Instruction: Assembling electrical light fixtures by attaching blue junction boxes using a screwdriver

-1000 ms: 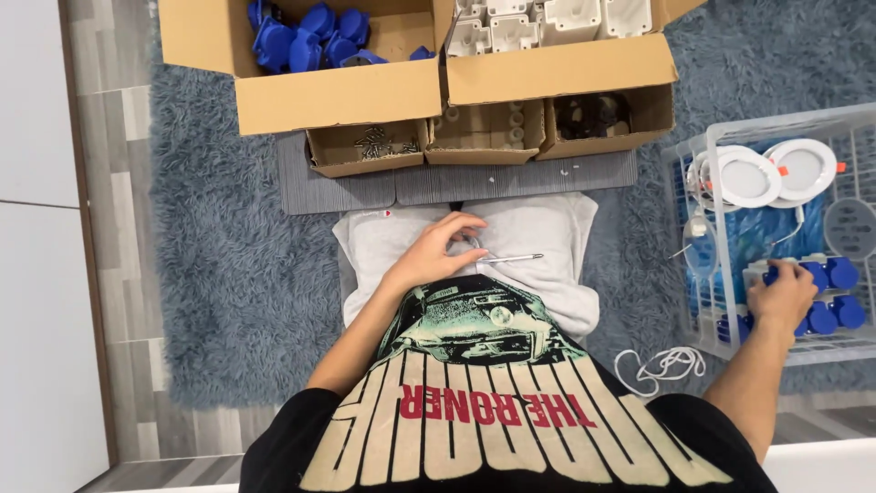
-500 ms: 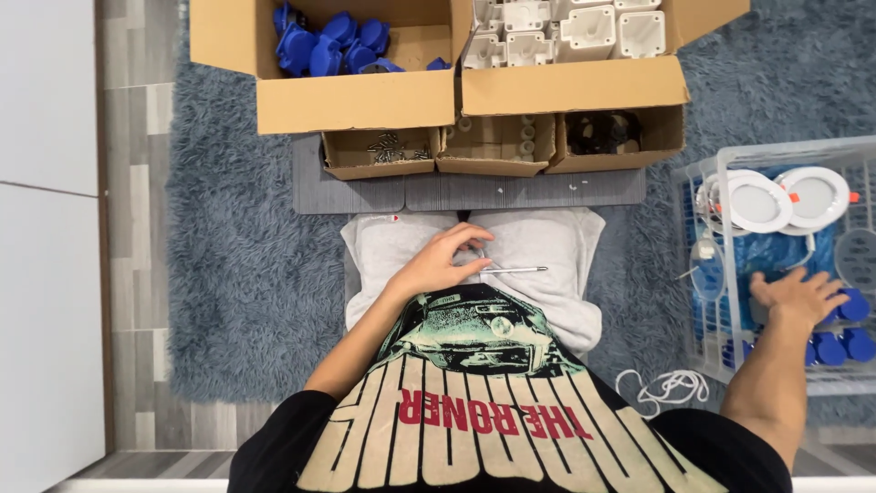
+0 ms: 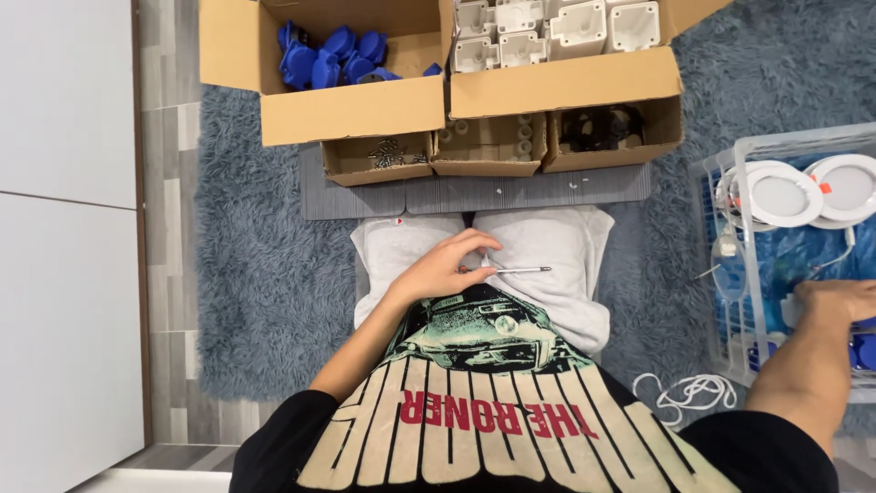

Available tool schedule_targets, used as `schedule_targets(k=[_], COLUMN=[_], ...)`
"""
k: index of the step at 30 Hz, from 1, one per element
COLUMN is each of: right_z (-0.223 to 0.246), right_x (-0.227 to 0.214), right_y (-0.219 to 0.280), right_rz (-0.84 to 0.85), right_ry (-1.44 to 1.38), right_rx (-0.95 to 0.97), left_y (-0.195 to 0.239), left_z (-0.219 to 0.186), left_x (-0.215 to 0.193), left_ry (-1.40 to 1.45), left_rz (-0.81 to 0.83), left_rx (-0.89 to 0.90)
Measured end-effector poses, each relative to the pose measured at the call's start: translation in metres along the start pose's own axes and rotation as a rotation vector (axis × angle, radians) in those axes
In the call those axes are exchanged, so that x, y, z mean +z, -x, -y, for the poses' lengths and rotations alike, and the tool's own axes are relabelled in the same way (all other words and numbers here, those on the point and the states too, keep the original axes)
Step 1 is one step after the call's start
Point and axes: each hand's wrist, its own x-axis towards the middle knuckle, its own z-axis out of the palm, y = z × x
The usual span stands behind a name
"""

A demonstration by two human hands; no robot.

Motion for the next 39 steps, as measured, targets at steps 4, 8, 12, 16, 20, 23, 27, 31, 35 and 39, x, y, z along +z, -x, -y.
schedule_targets(k=[4,8,12,16,20,23,27,31,35,39], right_z=[0.000,-0.007,0.016,0.042,0.060,0.083,0.098,0.104,0.108,0.110], right_x=[-0.001,0.006,-0.056,-0.123,-0.130,-0.127,-0.128,-0.136,-0.134,-0.138], right_y=[0.003,0.008,0.084,0.166,0.197,0.216,0.241,0.258,0.257,0.258], right_rz=[-0.043,-0.291,-0.291,-0.249,-0.435,-0.382,-0.702,-0.736,-0.834,-0.818], right_ry=[0.053,-0.029,-0.470,-0.837,-0.943,-0.919,-0.507,-0.457,-0.416,-0.420], right_rx=[0.059,-0.132,-0.270,-0.393,-0.602,-0.611,-0.537,-0.454,-0.416,-0.403], left_y=[-0.003,-0.002,-0.030,-0.088,-0.147,-0.166,-0.190,-0.200,-0.204,-0.207], left_z=[-0.006,-0.071,-0.067,-0.017,0.064,0.062,0.078,0.081,0.103,0.111], left_x=[-0.027,-0.098,-0.153,-0.222,-0.270,-0.282,-0.279,-0.273,-0.279,-0.286], left_ry=[-0.072,-0.227,-0.527,-0.977,-1.191,-0.946,-0.960,-0.926,-0.903,-0.885], left_rz=[0.021,-0.258,-0.392,-0.549,-0.437,-0.250,-0.200,-0.090,-0.167,-0.215], left_rx=[0.193,0.451,0.459,0.275,-0.159,-0.340,-0.434,-0.563,-0.502,-0.478])
